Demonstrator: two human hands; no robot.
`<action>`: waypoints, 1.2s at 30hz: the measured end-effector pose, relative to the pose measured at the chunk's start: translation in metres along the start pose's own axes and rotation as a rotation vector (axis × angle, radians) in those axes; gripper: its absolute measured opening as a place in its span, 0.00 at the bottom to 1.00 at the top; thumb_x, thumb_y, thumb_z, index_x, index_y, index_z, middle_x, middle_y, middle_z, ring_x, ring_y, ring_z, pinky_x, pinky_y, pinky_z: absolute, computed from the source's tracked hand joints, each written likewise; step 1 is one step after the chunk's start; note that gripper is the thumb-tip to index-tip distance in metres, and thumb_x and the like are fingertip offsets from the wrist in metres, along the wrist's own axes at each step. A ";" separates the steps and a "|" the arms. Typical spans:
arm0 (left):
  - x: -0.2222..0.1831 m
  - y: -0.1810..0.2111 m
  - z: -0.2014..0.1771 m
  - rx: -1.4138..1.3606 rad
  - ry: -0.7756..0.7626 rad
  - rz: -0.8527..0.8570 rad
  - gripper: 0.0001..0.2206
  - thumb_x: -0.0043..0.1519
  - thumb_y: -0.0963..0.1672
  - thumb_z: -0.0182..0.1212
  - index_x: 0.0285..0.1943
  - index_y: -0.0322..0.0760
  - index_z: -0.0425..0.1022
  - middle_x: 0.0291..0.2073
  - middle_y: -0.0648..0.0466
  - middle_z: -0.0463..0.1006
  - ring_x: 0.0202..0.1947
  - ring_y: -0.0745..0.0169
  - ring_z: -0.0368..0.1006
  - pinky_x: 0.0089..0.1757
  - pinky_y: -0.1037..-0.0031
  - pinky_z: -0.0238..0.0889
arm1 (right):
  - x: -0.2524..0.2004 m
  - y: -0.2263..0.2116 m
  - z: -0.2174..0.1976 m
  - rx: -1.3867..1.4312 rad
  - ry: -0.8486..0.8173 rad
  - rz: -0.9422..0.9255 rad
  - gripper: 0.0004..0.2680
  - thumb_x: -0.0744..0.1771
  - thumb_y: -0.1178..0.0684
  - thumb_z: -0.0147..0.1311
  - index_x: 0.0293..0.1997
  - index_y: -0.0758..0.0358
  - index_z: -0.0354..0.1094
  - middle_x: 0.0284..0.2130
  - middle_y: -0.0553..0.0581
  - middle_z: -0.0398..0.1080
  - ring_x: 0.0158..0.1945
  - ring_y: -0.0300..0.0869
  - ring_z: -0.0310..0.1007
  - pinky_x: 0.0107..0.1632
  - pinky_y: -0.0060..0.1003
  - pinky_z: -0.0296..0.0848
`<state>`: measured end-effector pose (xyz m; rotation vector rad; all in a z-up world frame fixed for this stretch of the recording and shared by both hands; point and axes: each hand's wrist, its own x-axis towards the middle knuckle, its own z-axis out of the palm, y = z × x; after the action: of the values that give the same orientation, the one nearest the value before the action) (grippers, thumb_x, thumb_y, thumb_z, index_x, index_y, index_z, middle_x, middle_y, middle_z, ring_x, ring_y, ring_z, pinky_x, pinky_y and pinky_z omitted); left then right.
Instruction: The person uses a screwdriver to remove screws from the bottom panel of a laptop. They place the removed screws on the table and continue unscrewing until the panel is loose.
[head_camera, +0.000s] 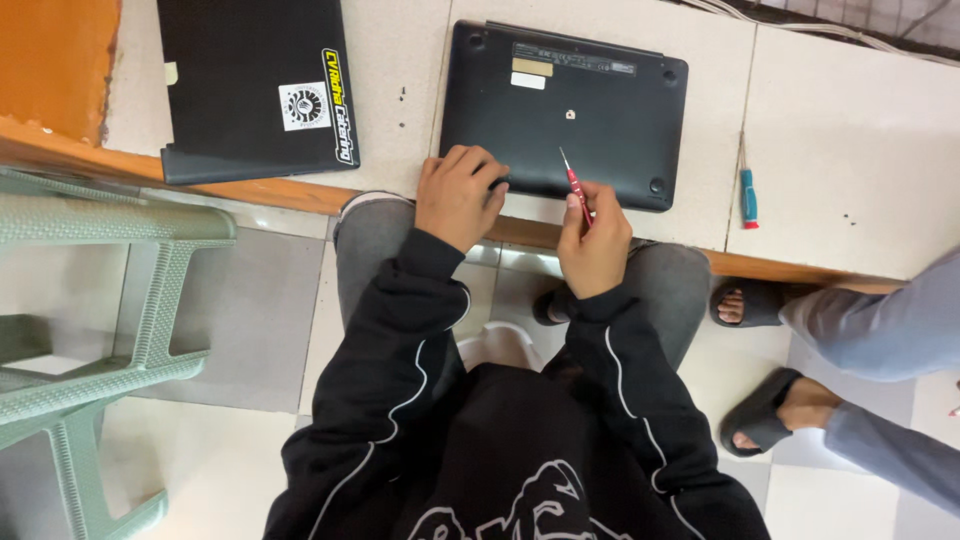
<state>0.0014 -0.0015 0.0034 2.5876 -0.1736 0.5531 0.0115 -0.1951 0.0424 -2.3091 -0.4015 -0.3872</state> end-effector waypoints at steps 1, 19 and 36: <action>-0.001 -0.001 -0.003 -0.008 -0.001 0.009 0.06 0.55 0.45 0.62 0.40 0.49 0.76 0.33 0.62 0.70 0.45 0.63 0.67 0.44 0.64 0.58 | -0.001 0.003 -0.002 -0.008 0.007 0.005 0.04 0.67 0.59 0.51 0.44 0.66 0.67 0.27 0.64 0.69 0.34 0.61 0.72 0.35 0.45 0.72; 0.003 0.046 -0.037 -0.731 0.118 -0.327 0.11 0.65 0.46 0.49 0.49 0.39 0.74 0.40 0.52 0.75 0.36 0.64 0.72 0.36 0.78 0.67 | 0.029 0.104 -0.073 0.080 0.043 0.177 0.13 0.66 0.62 0.51 0.41 0.60 0.42 0.36 0.60 0.67 0.36 0.44 0.72 0.36 0.35 0.72; -0.017 0.035 -0.073 0.155 -0.182 -0.249 0.09 0.58 0.47 0.56 0.45 0.54 0.79 0.28 0.57 0.76 0.24 0.47 0.76 0.27 0.58 0.71 | -0.005 0.036 -0.031 0.576 -0.133 0.197 0.13 0.68 0.67 0.47 0.38 0.58 0.41 0.34 0.61 0.71 0.29 0.42 0.73 0.35 0.30 0.73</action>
<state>-0.0474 0.0034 0.0704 2.7547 0.1360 0.2493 0.0168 -0.2425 0.0386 -1.7908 -0.2972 -0.0102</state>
